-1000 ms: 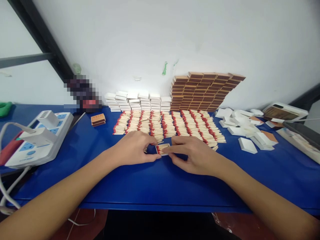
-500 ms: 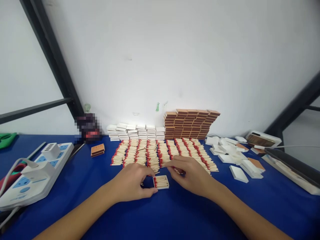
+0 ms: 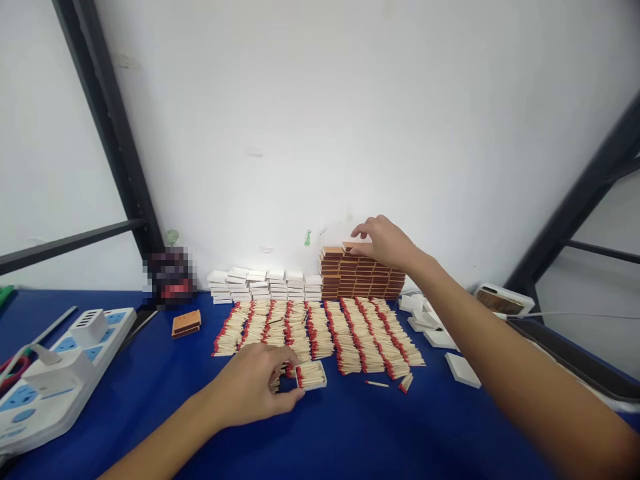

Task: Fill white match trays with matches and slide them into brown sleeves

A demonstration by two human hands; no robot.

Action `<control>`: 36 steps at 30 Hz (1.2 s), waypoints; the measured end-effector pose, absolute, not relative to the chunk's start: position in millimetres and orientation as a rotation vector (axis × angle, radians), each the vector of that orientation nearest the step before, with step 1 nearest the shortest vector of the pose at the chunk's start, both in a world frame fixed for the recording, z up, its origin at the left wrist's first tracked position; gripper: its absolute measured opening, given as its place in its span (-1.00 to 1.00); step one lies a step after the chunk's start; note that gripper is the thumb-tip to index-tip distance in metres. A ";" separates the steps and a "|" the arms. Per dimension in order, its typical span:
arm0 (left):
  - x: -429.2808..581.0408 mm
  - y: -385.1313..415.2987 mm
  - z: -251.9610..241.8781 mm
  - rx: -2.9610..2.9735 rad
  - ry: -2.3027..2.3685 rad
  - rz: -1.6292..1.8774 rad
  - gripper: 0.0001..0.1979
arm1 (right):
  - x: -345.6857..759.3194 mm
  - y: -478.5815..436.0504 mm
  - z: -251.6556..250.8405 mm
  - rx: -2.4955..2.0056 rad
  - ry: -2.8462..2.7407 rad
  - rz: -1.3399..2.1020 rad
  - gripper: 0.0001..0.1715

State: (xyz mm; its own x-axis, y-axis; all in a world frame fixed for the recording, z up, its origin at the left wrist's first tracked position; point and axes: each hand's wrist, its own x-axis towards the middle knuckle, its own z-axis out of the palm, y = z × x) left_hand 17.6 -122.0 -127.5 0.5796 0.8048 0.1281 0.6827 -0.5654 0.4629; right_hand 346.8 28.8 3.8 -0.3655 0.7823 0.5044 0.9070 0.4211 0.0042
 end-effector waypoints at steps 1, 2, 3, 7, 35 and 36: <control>16.9 -121.5 -126.7 2.462 1.208 0.473 -0.71 | 347.7 35.2 7.0 -1.454 -2.268 -0.363 -0.68; 16.4 -121.3 -125.8 2.471 1.210 0.479 -0.72 | 348.6 40.7 8.8 -1.472 -2.286 -0.328 -0.68; 16.1 -121.2 -124.8 2.476 1.210 0.481 -0.72 | 349.3 45.4 9.5 -1.490 -2.305 -0.292 -0.69; 17.1 -122.2 -121.4 2.465 1.205 0.460 -0.74 | 350.6 56.5 6.0 -1.542 -2.348 -0.190 -0.60; 9.3 -110.9 -133.0 2.542 1.220 0.691 -0.73 | 332.1 -41.0 -31.9 -1.126 -2.204 0.030 -0.53; 9.3 -110.1 -132.7 2.549 1.216 0.739 -0.75 | 329.6 -54.2 -46.1 -1.098 -2.204 0.109 -0.53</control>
State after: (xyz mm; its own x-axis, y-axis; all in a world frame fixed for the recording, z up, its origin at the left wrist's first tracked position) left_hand 9.3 -110.1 -132.7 0.5306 0.7742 0.3449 0.6629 -0.6327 0.4004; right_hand 329.6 -54.2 -46.1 -0.4262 0.7365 0.5253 0.6812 0.6434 -0.3493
